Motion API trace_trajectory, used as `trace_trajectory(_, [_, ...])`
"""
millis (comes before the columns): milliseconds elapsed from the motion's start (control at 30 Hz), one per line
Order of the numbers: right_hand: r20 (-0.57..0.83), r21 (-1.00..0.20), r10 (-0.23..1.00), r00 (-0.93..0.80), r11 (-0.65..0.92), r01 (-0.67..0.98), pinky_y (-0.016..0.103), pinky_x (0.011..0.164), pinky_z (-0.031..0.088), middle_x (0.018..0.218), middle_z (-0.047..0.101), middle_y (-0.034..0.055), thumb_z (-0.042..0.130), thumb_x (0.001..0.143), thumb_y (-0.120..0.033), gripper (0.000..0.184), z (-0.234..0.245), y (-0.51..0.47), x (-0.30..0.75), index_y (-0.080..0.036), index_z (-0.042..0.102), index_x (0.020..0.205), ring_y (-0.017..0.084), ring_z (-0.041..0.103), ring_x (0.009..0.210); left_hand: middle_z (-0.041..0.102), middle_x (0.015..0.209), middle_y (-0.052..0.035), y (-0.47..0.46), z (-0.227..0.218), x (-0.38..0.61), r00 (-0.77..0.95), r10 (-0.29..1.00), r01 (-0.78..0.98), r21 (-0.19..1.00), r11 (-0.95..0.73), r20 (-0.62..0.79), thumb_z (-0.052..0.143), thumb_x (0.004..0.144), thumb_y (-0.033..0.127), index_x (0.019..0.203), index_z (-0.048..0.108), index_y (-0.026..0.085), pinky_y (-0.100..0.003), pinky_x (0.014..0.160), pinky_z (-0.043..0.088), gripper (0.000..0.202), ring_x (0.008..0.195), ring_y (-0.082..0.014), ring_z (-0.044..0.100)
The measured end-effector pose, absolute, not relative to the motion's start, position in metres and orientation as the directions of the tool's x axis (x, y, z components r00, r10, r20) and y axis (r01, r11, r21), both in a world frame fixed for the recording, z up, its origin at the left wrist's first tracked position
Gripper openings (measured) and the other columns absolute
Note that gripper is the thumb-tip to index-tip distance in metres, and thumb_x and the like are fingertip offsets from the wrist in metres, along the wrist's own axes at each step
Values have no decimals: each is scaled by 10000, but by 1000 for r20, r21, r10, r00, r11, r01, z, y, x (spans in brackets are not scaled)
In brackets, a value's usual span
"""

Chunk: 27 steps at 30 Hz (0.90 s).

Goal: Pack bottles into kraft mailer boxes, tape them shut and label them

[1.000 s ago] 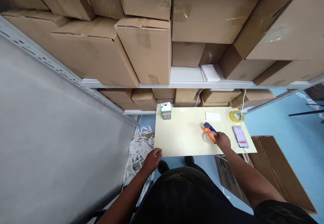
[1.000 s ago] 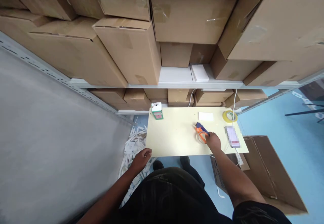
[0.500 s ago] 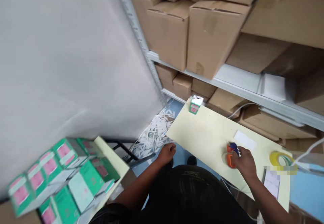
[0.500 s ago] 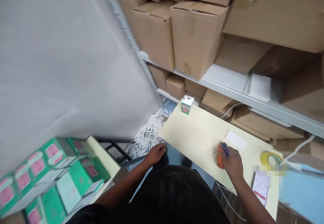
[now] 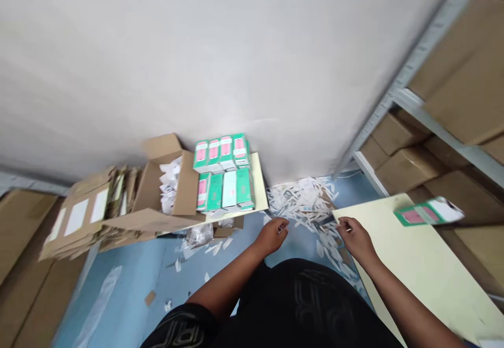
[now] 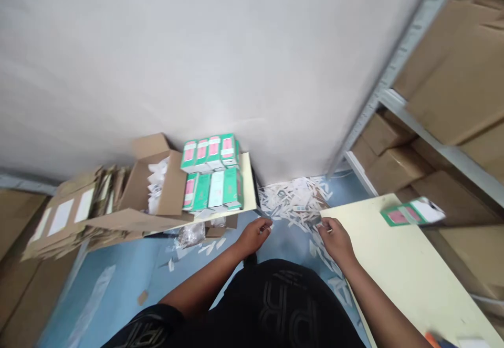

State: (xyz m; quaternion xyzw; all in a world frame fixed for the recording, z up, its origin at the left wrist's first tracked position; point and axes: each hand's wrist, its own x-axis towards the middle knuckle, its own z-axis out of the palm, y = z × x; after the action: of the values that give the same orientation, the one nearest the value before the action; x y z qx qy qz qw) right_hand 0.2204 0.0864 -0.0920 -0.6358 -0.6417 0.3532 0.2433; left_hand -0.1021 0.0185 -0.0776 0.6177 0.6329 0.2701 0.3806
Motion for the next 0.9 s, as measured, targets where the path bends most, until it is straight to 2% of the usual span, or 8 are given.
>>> trace_trajectory(300, [-208,-801,926,-314,23,598,374,770,528,905,781,67,619,797,-580,402,-76,90,-16,-223,755,921,276,696,841,725,1070,-77,-61,-23,-298,-177,980,585,811,29,93,568,933,242,1147,680,203,-331,901,548,245,981,-196,684])
trace_trajectory(400, [-214,-827,895,-392,47,561,357,749,531,880,778,59,622,811,-586,406,-68,82,-86,-222,757,930,270,696,833,730,1051,-75,-88,2,-374,-262,939,659,752,5,224,544,969,278,1115,692,205,-320,906,538,219,989,-194,680])
trace_trajectory(467, [-219,-836,872,-438,64,545,348,748,531,907,782,62,620,826,-585,408,-63,78,-126,-220,757,948,270,698,860,736,1031,-70,-103,18,-436,-404,868,723,682,109,289,523,986,306,1060,706,211,-331,926,528,219,987,-201,675])
trace_trajectory(533, [-215,-842,843,-494,96,531,345,760,530,934,784,67,628,829,-581,407,-59,74,-159,-216,759,955,272,700,888,730,1077,-88,-113,31,-505,-618,721,708,620,337,314,482,1003,332,1095,699,201,-363,981,513,270,1049,-225,667])
trace_trajectory(633, [-203,-845,793,-574,153,512,347,786,530,938,781,68,647,821,-577,402,-54,72,-197,-215,761,955,274,699,916,620,1378,-187,-125,37,-606,-812,528,579,443,684,248,571,943,369,1368,575,122,-452,1150,394,492,1335,-322,529])
trace_trajectory(700, [-200,-839,766,-611,188,511,344,785,526,929,778,63,649,824,-571,392,-52,72,-215,-217,759,952,272,697,920,393,1596,-254,-129,32,-656,-911,406,407,308,860,70,662,875,457,1513,420,72,-513,1180,339,783,1487,-410,341])
trace_trajectory(767, [-194,-831,742,-641,223,510,337,771,523,910,774,55,644,831,-568,387,-49,70,-228,-218,759,948,266,694,904,316,1631,-279,-132,24,-686,-936,329,304,179,936,-127,679,849,496,1544,368,75,-534,1129,384,870,1489,-445,324])
trace_trajectory(900, [-197,-827,710,-676,250,503,332,746,525,867,764,46,630,845,-577,394,-47,65,-236,-217,759,937,257,686,849,566,1405,-295,-137,16,-701,-891,407,411,25,912,-203,570,912,404,1385,535,76,-459,975,489,576,1275,-398,568])
